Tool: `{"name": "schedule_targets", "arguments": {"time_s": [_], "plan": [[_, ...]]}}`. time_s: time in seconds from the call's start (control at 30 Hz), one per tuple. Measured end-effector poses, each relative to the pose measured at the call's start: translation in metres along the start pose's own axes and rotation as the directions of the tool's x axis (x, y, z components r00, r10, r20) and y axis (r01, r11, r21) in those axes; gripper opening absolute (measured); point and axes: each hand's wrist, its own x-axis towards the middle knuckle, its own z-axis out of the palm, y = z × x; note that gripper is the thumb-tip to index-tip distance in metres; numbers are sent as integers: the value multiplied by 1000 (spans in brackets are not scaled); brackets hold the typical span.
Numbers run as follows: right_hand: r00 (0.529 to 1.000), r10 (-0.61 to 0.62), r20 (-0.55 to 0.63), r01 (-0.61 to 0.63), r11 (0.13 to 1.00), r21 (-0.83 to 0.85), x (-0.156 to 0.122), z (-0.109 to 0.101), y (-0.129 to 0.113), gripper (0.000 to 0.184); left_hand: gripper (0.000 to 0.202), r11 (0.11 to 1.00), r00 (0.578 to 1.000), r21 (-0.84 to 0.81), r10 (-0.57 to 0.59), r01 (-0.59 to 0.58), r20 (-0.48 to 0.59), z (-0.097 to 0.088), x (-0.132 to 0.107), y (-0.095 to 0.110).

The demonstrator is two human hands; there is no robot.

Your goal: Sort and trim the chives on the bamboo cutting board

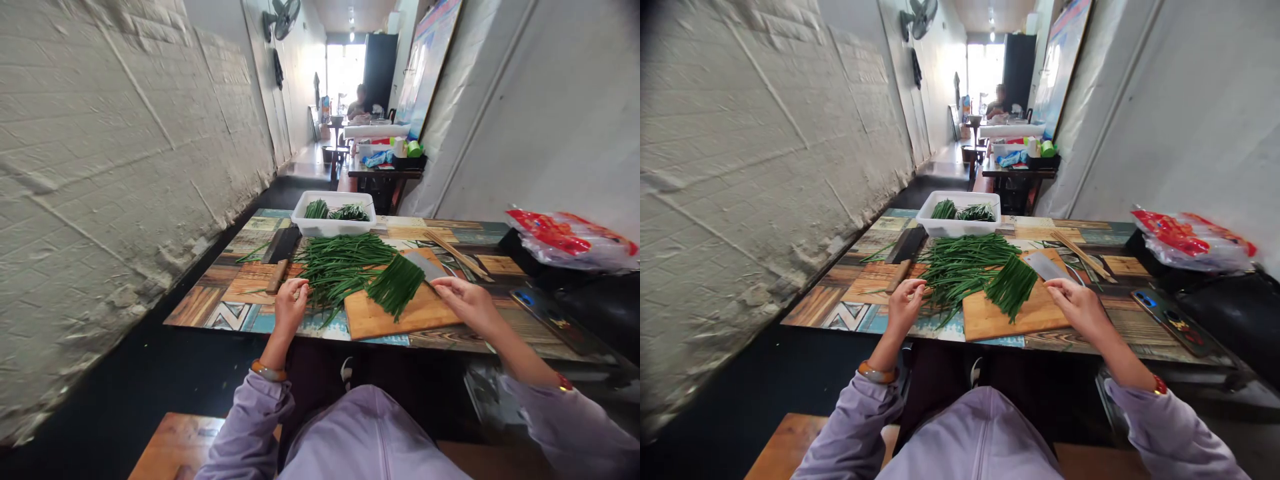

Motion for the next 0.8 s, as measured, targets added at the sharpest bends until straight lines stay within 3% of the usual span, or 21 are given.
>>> {"name": "schedule_targets", "arguments": {"time_s": [0.07,0.17,0.27,0.4,0.57,0.8], "plan": [[999,42,7,-42,991,127,9,-7,-21,27,23,999,1000,-30,-13,13,3,-1,4,-1],[994,96,47,-107,895,434,36,-7,-53,38,24,996,999,-82,-34,35,12,2,14,-3],[993,94,67,-116,820,561,78,4,-82,47,25,989,999,-145,-38,39,8,8,34,-3],[991,73,116,-129,782,610,139,28,-110,43,23,983,999,-176,-45,47,15,18,74,-2],[996,59,60,-83,797,599,192,58,-127,35,21,985,1000,-169,-18,18,3,37,120,-8],[1000,16,20,-24,838,545,239,82,-143,29,21,989,999,-150,-9,2,-46,48,126,-27]]}}
